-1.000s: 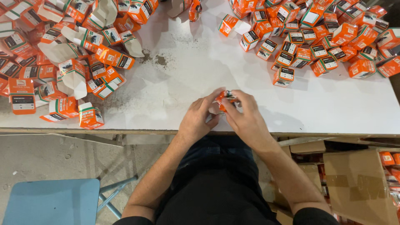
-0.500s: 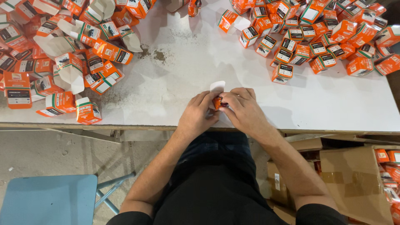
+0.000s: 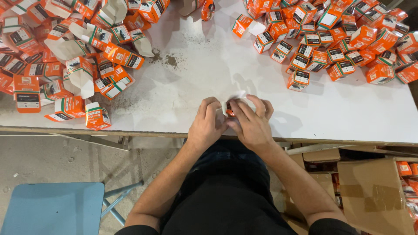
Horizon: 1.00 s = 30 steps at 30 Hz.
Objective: The person picks up unfolded small orange cardboard boxes from a table one at a time and folds them closed by hand, pressing the flaps into shape, then sets the finished boxes back on the table in a pile. The table is covered with many open and folded boxes, with more boxes in cardboard cartons beside the table.
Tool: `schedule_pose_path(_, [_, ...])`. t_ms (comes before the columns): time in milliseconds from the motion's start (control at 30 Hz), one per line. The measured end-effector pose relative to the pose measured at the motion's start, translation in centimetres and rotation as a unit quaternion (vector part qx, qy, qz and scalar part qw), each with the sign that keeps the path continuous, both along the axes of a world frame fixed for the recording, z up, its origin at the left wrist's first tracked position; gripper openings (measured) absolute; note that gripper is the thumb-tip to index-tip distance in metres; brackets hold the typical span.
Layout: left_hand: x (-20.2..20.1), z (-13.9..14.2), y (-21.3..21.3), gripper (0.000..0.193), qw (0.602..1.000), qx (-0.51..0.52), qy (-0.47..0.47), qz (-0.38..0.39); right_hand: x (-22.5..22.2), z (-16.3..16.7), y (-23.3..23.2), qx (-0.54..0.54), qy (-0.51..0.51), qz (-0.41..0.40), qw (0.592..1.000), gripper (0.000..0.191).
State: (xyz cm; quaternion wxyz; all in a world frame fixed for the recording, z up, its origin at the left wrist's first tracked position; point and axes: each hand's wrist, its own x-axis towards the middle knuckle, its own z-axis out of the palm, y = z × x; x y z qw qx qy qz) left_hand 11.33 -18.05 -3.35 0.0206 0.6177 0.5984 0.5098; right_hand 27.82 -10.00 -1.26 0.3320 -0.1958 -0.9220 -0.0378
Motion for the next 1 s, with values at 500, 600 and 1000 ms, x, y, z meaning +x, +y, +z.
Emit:
schedule_pose_path(500, [0.2,2.4,0.1,0.049,0.985,0.038,0.162,-0.035,1.0,-1.0,2.2,-0.372,0.248,0.029,0.894,0.044])
schedule_pose_path(600, [-0.1,2.0,0.8,0.042,0.990,0.039,0.126,-0.055,1.4,-1.0,2.3,-0.270,0.145,-0.004,0.952,0.036])
schedule_pose_path(1000, [-0.5,0.6,1.9,0.033,0.992,0.023,-0.026,-0.120,0.7,-1.9,2.9,-0.315,0.153,0.078,0.933,0.024])
